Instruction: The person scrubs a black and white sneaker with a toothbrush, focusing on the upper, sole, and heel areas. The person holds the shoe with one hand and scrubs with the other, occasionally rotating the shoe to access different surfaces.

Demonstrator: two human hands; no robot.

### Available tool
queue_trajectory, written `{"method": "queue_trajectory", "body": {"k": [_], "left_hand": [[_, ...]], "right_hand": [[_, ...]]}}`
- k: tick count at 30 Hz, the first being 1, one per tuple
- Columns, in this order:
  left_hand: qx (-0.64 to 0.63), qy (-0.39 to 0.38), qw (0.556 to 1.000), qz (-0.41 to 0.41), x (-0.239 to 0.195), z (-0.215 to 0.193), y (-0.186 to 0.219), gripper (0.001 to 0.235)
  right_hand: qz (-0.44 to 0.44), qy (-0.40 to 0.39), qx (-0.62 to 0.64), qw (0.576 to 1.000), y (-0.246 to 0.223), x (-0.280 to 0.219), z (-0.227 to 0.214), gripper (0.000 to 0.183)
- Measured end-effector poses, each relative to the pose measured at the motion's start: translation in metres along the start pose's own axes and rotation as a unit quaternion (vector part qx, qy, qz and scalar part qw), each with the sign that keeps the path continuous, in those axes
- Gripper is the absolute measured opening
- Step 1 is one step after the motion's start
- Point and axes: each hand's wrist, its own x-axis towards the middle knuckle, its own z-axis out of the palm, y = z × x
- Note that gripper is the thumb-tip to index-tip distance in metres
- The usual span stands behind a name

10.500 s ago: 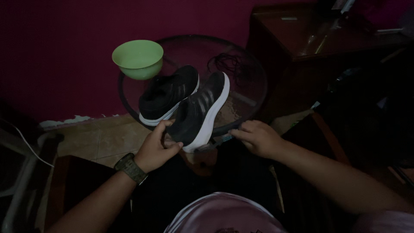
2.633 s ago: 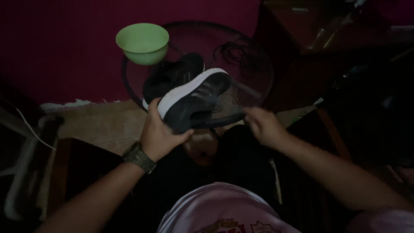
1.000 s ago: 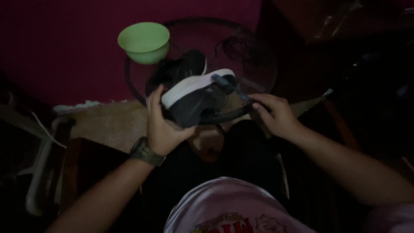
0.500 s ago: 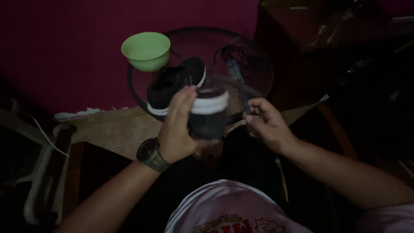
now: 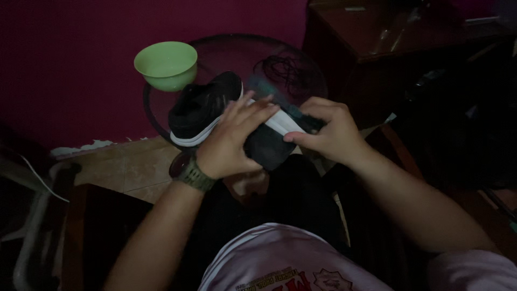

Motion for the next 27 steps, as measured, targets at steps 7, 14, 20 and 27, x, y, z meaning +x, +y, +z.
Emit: {"method": "queue_trajectory", "body": {"k": [7, 14, 20, 27], "left_hand": [[-0.246, 0.182, 0.856, -0.417, -0.064, 0.046, 0.000, 0.043], [-0.567, 0.122, 0.707, -0.405, -0.068, 0.064, 0.025, 0.043], [-0.564, 0.064, 0.729, -0.382, -0.067, 0.062, 0.032, 0.047], [-0.614, 0.054, 0.706, -0.349, -0.079, 0.086, -0.005, 0.049]], "right_hand": [[0.027, 0.092, -0.032, 0.995, -0.018, -0.024, 0.029, 0.039], [0.034, 0.145, -0.020, 0.989, -0.012, -0.036, 0.048, 0.037], [0.073, 0.068, -0.040, 0.994, -0.006, -0.065, 0.048, 0.031], [0.226, -0.078, 0.080, 0.968, 0.018, -0.086, 0.039, 0.032]]}}
